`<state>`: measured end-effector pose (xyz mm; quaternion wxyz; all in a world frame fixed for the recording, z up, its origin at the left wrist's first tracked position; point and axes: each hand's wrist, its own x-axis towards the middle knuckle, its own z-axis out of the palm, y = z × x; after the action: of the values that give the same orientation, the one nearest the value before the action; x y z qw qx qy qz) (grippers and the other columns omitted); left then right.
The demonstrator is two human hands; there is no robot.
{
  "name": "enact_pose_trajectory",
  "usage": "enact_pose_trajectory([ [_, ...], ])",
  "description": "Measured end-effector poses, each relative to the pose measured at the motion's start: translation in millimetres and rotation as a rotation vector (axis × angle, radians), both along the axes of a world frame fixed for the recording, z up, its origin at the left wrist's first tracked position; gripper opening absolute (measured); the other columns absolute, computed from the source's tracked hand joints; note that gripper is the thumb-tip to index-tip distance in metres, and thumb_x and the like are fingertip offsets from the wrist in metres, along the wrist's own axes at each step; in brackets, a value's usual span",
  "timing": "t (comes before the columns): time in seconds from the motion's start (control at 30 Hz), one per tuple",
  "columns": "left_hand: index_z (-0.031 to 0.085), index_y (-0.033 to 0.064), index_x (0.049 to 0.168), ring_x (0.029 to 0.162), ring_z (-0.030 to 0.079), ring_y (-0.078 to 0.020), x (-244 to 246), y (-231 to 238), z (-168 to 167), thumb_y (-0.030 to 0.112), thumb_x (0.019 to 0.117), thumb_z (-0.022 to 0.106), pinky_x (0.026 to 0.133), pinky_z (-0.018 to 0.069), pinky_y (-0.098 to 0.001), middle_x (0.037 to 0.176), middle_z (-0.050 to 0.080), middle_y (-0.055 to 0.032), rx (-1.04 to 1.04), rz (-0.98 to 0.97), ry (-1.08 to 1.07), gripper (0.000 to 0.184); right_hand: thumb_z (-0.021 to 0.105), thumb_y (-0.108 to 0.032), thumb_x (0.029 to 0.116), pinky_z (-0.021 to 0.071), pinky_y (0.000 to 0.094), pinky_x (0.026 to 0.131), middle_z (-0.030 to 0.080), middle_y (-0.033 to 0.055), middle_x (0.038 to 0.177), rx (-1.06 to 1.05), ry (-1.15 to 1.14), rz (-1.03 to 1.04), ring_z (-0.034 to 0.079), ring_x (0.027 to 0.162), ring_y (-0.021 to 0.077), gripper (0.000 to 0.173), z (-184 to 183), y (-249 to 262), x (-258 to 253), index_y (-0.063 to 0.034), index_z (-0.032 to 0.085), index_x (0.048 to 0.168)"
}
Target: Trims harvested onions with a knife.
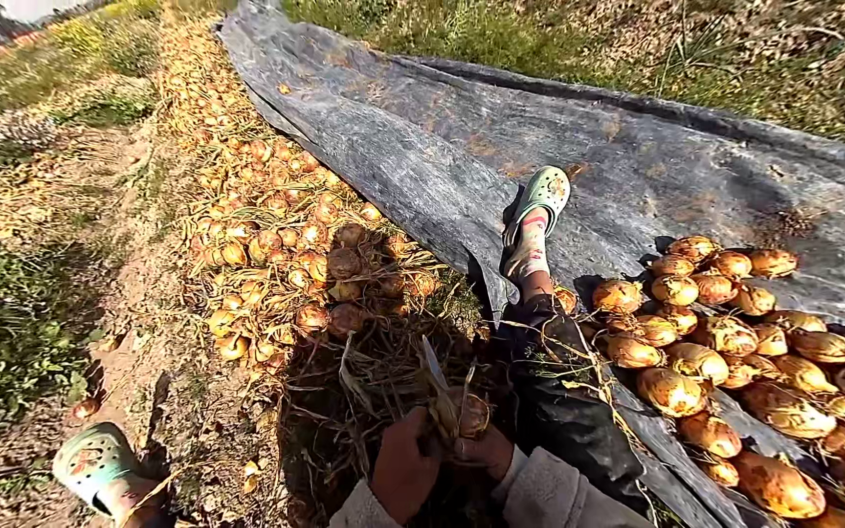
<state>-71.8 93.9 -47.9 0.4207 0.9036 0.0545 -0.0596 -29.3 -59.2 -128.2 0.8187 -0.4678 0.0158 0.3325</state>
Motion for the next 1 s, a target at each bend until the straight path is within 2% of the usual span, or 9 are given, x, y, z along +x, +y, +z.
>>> enact_pose_trajectory([
  [0.13, 0.073, -0.0037, 0.103, 0.088, 0.067, -0.012, 0, -6, -4, 0.007, 0.0916, 0.06, 0.083, 0.0548, -0.0273, 0.095, 0.071, -0.0126, -0.158, -0.054, -0.075, 0.02, 0.09, -0.016, 0.055, 0.0603, 0.029, 0.079, 0.072, 0.0043, 0.092, -0.059, 0.112, -0.129, 0.071, 0.084, 0.0106, 0.071, 7, -3, 5, 0.0011, 0.058, 0.116],
  [0.23, 0.068, -0.004, 0.118, 0.089, 0.064, -0.0048, 3, -8, -6, 0.005, 0.094, 0.054, 0.08, 0.0539, -0.0213, 0.109, 0.068, -0.0087, -0.397, 0.037, 0.064, 0.029, 0.086, -0.02, 0.0629, 0.0592, 0.0303, 0.065, 0.069, 0.0041, 0.08, -0.033, 0.17, -0.153, 0.067, 0.067, 0.0125, 0.06, 8, -2, 5, -0.0009, 0.057, 0.112],
  [0.37, 0.066, 0.0039, 0.112, 0.056, 0.048, 0.0005, 5, -14, -10, 0.003, 0.0949, 0.052, 0.052, 0.041, -0.0176, 0.076, 0.059, 0.008, -0.801, 0.223, 0.17, 0.022, 0.081, -0.025, 0.0719, 0.0558, 0.0275, 0.055, 0.065, 0.0006, 0.069, 0.0, 0.204, -0.17, 0.062, 0.056, 0.0101, 0.047, 15, -2, 2, -0.0043, 0.056, 0.106],
  [0.53, 0.067, 0.0081, 0.102, 0.052, 0.05, 0.0032, 3, -23, -4, -0.001, 0.0958, 0.045, 0.049, 0.0422, -0.0142, 0.068, 0.063, 0.0088, -1.077, 0.374, 0.184, 0.025, 0.071, -0.019, 0.0819, 0.0565, 0.0256, 0.056, 0.065, -0.0014, 0.068, 0.02, 0.187, -0.232, 0.063, 0.056, 0.0076, 0.03, 20, -1, 1, -0.0055, 0.056, 0.104],
  [0.6, 0.066, 0.0083, 0.1, 0.053, 0.052, 0.0021, 4, -25, -2, 0.0, 0.0984, 0.038, 0.05, 0.0433, -0.0158, 0.067, 0.061, 0.0091, -1.026, 0.416, 0.168, 0.029, 0.071, -0.019, 0.0813, 0.0532, 0.0248, 0.051, 0.064, -0.0016, 0.064, 0.025, 0.202, -0.249, 0.06, 0.052, 0.0072, 0.026, 19, 1, 0, -0.0063, 0.058, 0.101],
  [0.7, 0.066, 0.0057, 0.097, 0.065, 0.057, 0.0041, 4, -13, -14, 0.007, 0.1008, 0.049, 0.062, 0.0486, -0.0157, 0.074, 0.062, 0.0098, -0.652, 0.131, 0.082, 0.017, 0.059, -0.015, 0.093, 0.0583, 0.0255, 0.06, 0.068, 0.0004, 0.074, -0.001, 0.229, -0.289, 0.067, 0.062, 0.0078, 0.021, 21, 1, -1, -0.0032, 0.055, 0.111],
  [0.8, 0.069, -0.0029, 0.1, 0.073, 0.059, -0.0052, 18, -7, -19, 0.013, 0.1027, 0.049, 0.072, 0.05, -0.024, 0.081, 0.064, -0.0038, -0.267, -0.099, 0.06, 0.026, 0.044, -0.018, 0.1058, 0.0519, 0.0256, 0.046, 0.063, 0.0024, 0.064, -0.024, 0.312, -0.309, 0.059, 0.049, 0.009, 0.021, 21, 0, 3, -0.0041, 0.058, 0.101],
  [0.9, 0.068, -0.0088, 0.109, 0.092, 0.065, -0.0236, 52, -19, -17, 0.011, 0.1054, 0.044, 0.089, 0.051, -0.0395, 0.097, 0.069, -0.0198, -0.136, -0.232, 0.126, 0.031, 0.036, -0.02, 0.1103, 0.0446, 0.0238, 0.039, 0.055, 0.0, 0.054, -0.102, 0.26, -0.394, 0.049, 0.04, 0.0076, 0.032, 28, -11, 18, -0.0064, 0.057, 0.09],
  [1.0, 0.07, -0.0069, 0.118, 0.112, 0.068, -0.035, 101, -53, -7, 0.008, 0.1046, 0.046, 0.101, 0.051, -0.0528, 0.113, 0.071, -0.0241, -0.042, -0.328, 0.066, 0.031, 0.043, -0.015, 0.1019, 0.0547, 0.0165, 0.061, 0.063, -0.0099, 0.069, -0.219, -0.07, -0.703, 0.061, 0.061, -0.0032, 0.02, 30, -28, 34, -0.0075, 0.061, 0.1],
])
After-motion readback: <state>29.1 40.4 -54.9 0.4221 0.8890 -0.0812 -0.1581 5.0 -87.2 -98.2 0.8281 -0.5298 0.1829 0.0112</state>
